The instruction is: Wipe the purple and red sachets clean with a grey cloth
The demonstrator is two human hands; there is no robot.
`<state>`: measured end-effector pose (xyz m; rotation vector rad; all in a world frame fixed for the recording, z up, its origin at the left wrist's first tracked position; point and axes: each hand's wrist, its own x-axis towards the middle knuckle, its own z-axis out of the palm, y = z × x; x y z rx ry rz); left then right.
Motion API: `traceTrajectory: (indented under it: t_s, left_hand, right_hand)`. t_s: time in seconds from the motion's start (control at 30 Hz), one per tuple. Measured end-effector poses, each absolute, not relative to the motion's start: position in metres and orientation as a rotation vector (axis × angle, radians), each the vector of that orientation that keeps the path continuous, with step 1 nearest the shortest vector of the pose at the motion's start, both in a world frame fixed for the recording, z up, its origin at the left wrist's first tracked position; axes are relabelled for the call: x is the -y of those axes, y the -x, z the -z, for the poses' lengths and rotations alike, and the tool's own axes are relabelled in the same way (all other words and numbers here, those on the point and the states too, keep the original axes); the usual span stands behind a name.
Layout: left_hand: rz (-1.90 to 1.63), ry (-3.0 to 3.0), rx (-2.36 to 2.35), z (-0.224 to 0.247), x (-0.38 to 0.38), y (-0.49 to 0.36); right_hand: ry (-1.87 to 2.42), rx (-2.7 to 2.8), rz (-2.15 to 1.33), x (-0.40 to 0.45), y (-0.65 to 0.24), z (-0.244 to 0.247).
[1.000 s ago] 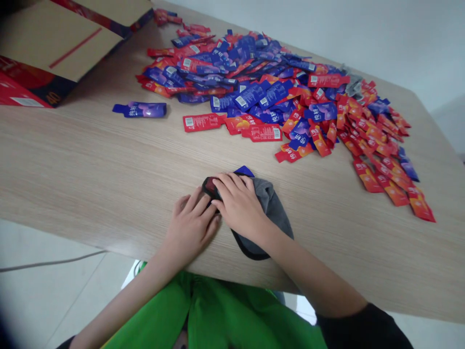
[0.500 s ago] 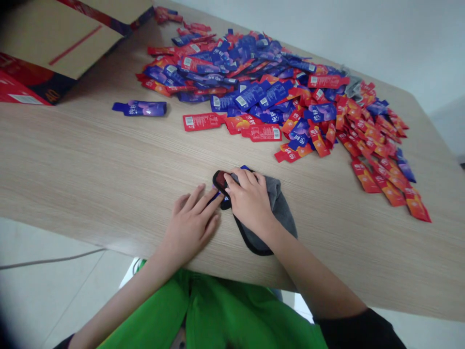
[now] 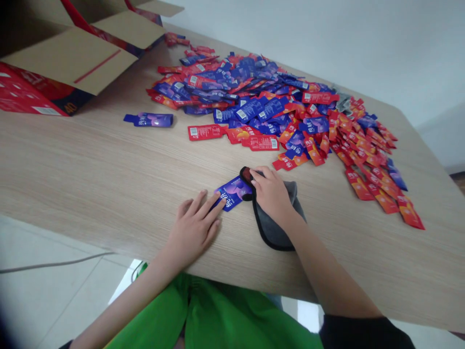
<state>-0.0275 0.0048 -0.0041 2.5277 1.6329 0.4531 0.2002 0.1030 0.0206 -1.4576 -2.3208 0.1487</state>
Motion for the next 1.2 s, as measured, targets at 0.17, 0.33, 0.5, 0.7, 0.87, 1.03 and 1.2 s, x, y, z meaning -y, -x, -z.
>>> traceTrajectory:
  t_s: [0.17, 0.33, 0.5, 0.7, 0.87, 1.03, 1.2]
  left_hand:
    - [-0.477, -2.521, -1.636, 0.001, -0.005, 0.027]
    - [-0.448, -2.506, -1.638, 0.0, -0.006, 0.027]
    - [-0.429, -2.516, -1.633, 0.001, -0.005, 0.027]
    - [-0.439, -2.516, -1.633, 0.0, -0.006, 0.025]
    - [-0.441, -2.488, -1.629, -0.001, -0.006, 0.025]
    - [-0.461, -2.487, -1.635, 0.001, -0.006, 0.025]
    - [-0.433, -2.516, -1.64, -0.001, -0.006, 0.022]
  right_hand:
    - [1.281, 2.391, -0.097, -0.078, -0.159, -0.031]
    - [1.386, 2.557, 0.016, -0.069, -0.143, -0.014]
    - [1.603, 2.423, 0.094, -0.088, -0.169, -0.008]
    - [1.679, 2.314, 0.125, -0.111, -0.194, -0.002]
    - [1.553, 2.143, 0.031, -0.109, -0.193, -0.017]
    - [1.285, 2.455, -0.089, -0.079, -0.164, -0.022]
    - [1.469, 2.427, 0.001, -0.088, -0.165, -0.012]
